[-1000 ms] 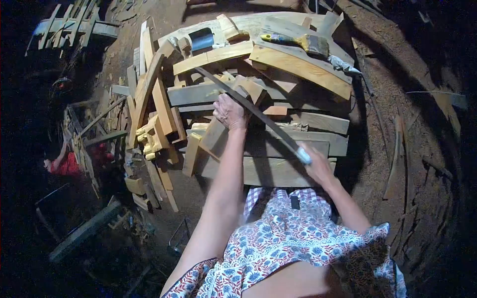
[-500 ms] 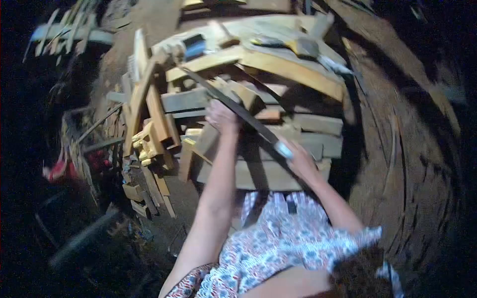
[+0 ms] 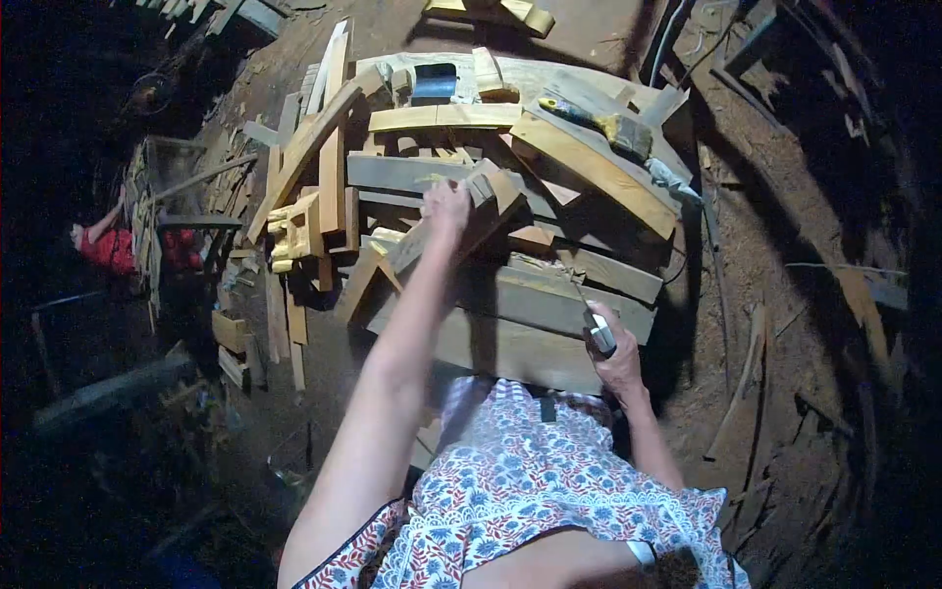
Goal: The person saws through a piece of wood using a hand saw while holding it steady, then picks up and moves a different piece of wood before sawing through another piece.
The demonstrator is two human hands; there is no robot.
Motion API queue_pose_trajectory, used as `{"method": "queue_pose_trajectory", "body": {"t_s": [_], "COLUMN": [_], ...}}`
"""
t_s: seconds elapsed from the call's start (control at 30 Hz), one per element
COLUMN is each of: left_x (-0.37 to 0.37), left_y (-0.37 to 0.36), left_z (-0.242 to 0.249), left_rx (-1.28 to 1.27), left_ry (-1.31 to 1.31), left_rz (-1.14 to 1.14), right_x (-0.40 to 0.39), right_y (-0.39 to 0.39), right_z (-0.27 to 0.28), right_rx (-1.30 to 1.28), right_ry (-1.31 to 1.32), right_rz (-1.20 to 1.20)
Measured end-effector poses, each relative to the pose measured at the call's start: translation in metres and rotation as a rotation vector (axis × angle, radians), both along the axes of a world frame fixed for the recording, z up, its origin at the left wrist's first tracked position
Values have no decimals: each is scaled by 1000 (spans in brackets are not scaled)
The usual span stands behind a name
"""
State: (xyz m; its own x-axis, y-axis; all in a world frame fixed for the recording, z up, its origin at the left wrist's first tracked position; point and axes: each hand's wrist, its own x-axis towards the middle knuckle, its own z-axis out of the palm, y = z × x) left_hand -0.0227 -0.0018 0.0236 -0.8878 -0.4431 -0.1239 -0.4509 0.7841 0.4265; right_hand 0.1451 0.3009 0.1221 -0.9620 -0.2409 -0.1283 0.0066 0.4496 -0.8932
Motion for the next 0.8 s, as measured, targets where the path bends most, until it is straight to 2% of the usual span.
{"method": "queue_pose_trajectory", "body": {"t_s": [0.13,0.23,0.27,0.3,0.33,0.37,0.4,0.47,0.53,0.6,0.67,0.73,0.8], "left_x": [12,28,35,42,47,48,44,39,39,49,64,76,86], "left_y": [-33,-54,-57,-59,-60,-58,-58,-59,-54,-49,-35,-27,-23], "left_z": [18,18,21,24,27,32,37,25,40,37,37,30,21], "left_rx": [240,347,246,146,155,124,88,-6,-34,-41,-292,-164,-184], "left_ry": [84,-26,-100,-178,-174,-241,-300,-323,-332,-283,-8,34,230], "left_rz": [-100,-148,-238,-328,-313,-313,-322,-348,-389,-408,-378,-381,-370], "right_x": [7,24,26,27,30,29,32,36,50,65,76,84,90], "right_y": [24,52,53,52,49,39,30,9,-8,-20,-36,-48,-55], "right_z": [16,16,23,34,44,50,47,30,25,21,33,42,46], "right_rx": [38,49,52,-61,-168,-137,-133,88,102,146,143,133,115], "right_ry": [78,264,273,85,-109,-184,-173,1,-163,-209,-220,-228,-194], "right_rz": [-37,-52,-31,-79,-132,-190,-191,-256,-375,-442,-490,-550,-572]}}
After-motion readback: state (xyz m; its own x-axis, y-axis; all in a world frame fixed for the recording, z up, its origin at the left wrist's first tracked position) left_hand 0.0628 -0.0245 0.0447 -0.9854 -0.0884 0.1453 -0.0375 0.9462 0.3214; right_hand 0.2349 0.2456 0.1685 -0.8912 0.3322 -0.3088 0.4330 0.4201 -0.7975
